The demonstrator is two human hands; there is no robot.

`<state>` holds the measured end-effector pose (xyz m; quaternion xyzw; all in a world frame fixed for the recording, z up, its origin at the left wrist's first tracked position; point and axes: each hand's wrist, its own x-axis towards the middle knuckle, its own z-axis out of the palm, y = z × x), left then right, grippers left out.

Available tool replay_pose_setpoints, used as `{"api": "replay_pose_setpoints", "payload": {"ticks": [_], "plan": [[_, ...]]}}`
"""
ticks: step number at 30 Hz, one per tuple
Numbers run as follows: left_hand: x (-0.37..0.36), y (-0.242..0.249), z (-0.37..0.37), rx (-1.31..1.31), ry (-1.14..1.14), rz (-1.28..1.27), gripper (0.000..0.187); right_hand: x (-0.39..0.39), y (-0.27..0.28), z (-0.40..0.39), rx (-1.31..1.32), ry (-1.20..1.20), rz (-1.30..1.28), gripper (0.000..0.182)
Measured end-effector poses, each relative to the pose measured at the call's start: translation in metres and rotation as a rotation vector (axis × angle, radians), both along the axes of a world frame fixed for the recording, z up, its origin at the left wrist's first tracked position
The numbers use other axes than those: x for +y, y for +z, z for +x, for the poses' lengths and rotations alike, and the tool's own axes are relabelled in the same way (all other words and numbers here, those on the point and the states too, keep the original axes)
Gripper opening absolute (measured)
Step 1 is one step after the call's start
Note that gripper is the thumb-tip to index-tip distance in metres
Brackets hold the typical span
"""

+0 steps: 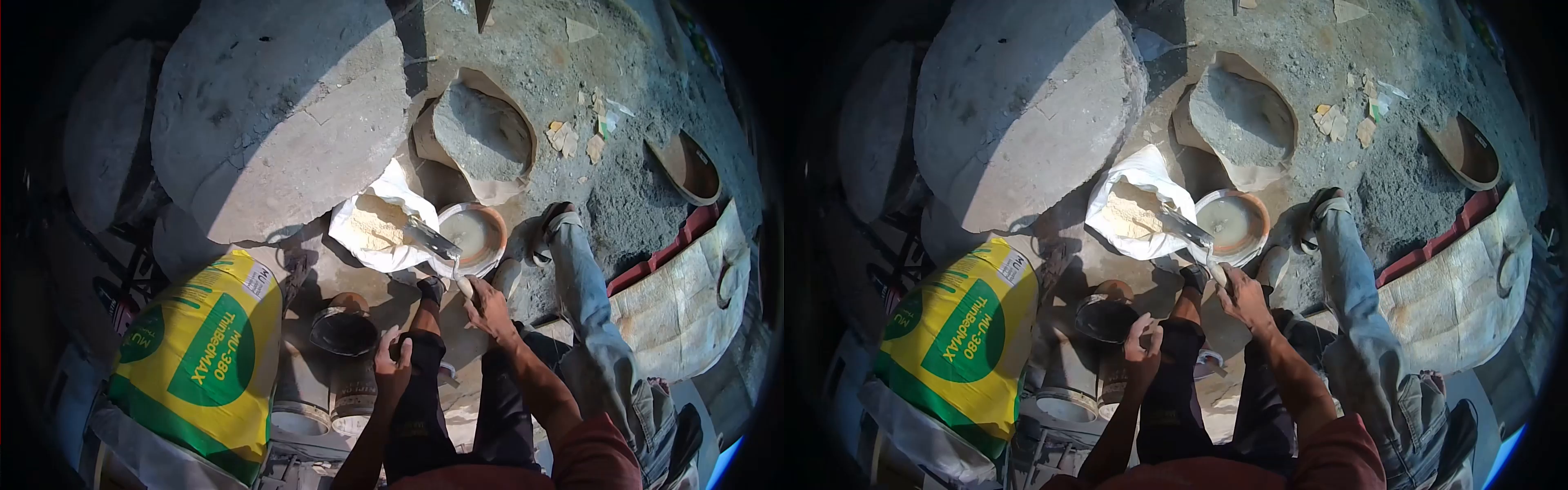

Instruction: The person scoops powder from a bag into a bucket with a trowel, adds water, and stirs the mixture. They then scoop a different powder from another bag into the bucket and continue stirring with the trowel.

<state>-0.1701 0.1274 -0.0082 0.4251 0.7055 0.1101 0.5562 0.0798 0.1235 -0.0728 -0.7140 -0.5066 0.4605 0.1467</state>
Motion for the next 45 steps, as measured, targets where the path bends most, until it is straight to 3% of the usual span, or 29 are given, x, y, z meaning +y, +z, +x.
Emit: {"api": "replay_pose_setpoints", "payload": {"ticks": [3,4,5,8,11,13,15,19,28,33,37,39,40,43,45], "plan": [[-0.023,0.015,0.004,-0.028,-0.144,-0.077,0.038,-0.004,0.007,0.005,-0.03,-0.085,-0.02,0.043],[-0.025,0.016,0.004,0.012,-0.297,0.128,0.036,0.0,0.009,0.004,-0.009,-0.157,-0.058,0.042],[-0.024,0.016,0.004,0.015,-0.304,0.131,0.036,0.001,0.006,0.003,-0.006,-0.164,-0.054,0.042],[-0.009,0.009,0.008,0.048,-0.366,0.084,0.037,0.004,-0.014,0.0,-0.15,-0.352,0.035,0.036],[0.006,0.011,0.011,0.258,-0.543,0.072,0.039,0.003,-0.039,0.001,-0.171,-0.479,0.189,0.036],[0.006,0.002,0.006,0.26,-0.558,0.084,0.038,0.025,-0.023,0.004,-0.247,-0.477,0.246,0.042],[0.012,0.0,0.002,0.26,-0.574,0.081,0.036,0.04,-0.022,0.011,-0.432,-0.477,0.104,0.05],[0.01,-0.009,-0.006,0.263,-0.552,0.092,0.036,0.076,-0.042,0.052,-0.643,-0.368,0.008,0.043],[0.032,-0.017,-0.009,0.292,-0.435,0.092,0.033,0.188,-0.085,0.158,-0.841,0.015,-0.019,0.023],[0.031,-0.012,0.004,0.351,-0.326,0.086,0.037,0.168,-0.122,0.164,-0.776,0.022,-0.037,0.022],[0.015,-0.005,0.032,0.314,-0.144,-0.004,0.041,0.172,-0.111,0.171,-0.694,-0.039,-0.057,0.016],[0.009,0.004,0.056,0.233,-0.102,-0.003,0.045,0.164,-0.132,0.194,-0.54,-0.101,0.066,0.016],[0.003,0.006,0.067,0.27,-0.187,0.043,0.046,0.161,-0.139,0.198,-0.54,-0.086,0.061,0.016],[-0.011,0.012,0.092,0.263,-0.141,0.15,0.046,0.157,-0.165,0.197,-0.532,-0.097,-0.015,0.021],[-0.016,0.02,0.106,0.282,-0.105,0.168,0.045,0.145,-0.15,0.195,-0.436,-0.1,-0.03,0.022]]}}
